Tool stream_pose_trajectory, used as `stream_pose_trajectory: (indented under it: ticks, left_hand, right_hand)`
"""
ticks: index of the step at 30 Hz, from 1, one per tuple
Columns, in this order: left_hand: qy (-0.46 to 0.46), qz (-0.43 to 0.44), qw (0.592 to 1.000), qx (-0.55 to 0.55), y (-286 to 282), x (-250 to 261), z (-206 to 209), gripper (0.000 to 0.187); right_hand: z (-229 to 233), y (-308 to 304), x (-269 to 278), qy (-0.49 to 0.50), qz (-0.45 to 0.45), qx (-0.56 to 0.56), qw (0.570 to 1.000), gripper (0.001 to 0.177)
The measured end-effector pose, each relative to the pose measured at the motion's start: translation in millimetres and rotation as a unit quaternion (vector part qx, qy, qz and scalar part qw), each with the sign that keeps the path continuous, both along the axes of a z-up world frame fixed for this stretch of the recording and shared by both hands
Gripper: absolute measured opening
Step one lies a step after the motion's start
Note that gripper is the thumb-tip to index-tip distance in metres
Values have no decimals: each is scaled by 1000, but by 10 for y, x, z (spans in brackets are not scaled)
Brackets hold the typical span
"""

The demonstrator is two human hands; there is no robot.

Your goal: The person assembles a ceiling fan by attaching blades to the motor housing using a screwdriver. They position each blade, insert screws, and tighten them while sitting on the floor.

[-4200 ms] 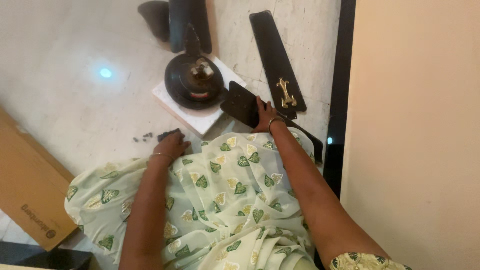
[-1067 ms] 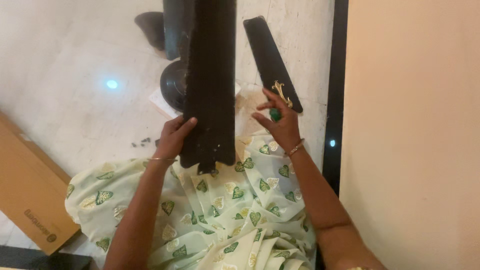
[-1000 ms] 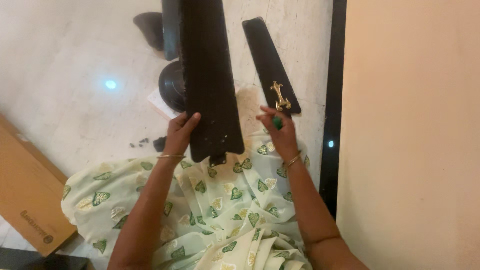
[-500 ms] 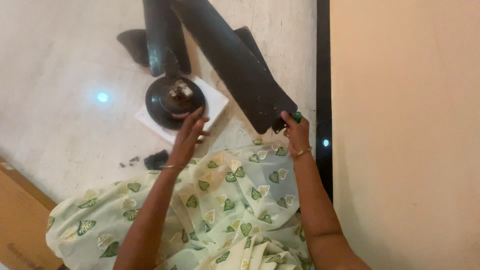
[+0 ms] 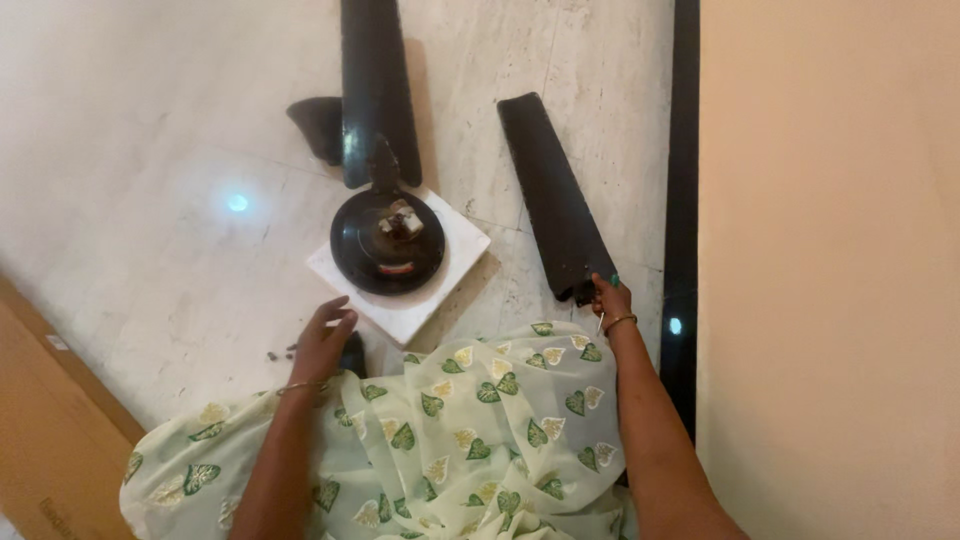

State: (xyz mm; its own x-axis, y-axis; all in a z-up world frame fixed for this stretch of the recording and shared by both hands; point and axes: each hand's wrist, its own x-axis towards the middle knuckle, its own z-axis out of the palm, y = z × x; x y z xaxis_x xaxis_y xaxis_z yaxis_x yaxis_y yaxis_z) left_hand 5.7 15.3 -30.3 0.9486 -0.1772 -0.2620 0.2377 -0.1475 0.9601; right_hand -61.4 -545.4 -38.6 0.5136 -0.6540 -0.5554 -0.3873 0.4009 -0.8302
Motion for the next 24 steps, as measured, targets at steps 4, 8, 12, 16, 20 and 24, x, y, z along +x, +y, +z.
stream_pose_trajectory:
  ticks: [4,8,12,16,20,24]
  left_hand:
    - [2,7,1000,23,-45,94,-72,49]
    - [12,10,999,29,-41,83,-24,50]
    - [3,18,996,85,-30,179,-64,56]
    - [-35,93,988,115,-43,315,-370,72]
    - [-132,94,970,179,-142,325,-766,92]
    - [-57,32,988,142,-216,252,-856,90]
  right_hand:
    - [-10,36,-22,22,15,17,1000,21]
    - [9,9,-9,80,-14,0,997,28]
    - [81,15,-9,144,-43,-266,952,40]
    - [273,70,119,-51,40,-627,777,41]
    - [275,432,518,-27,263,-483,835,28]
    - [-21,1042,1210,-80,379,-392,834,35]
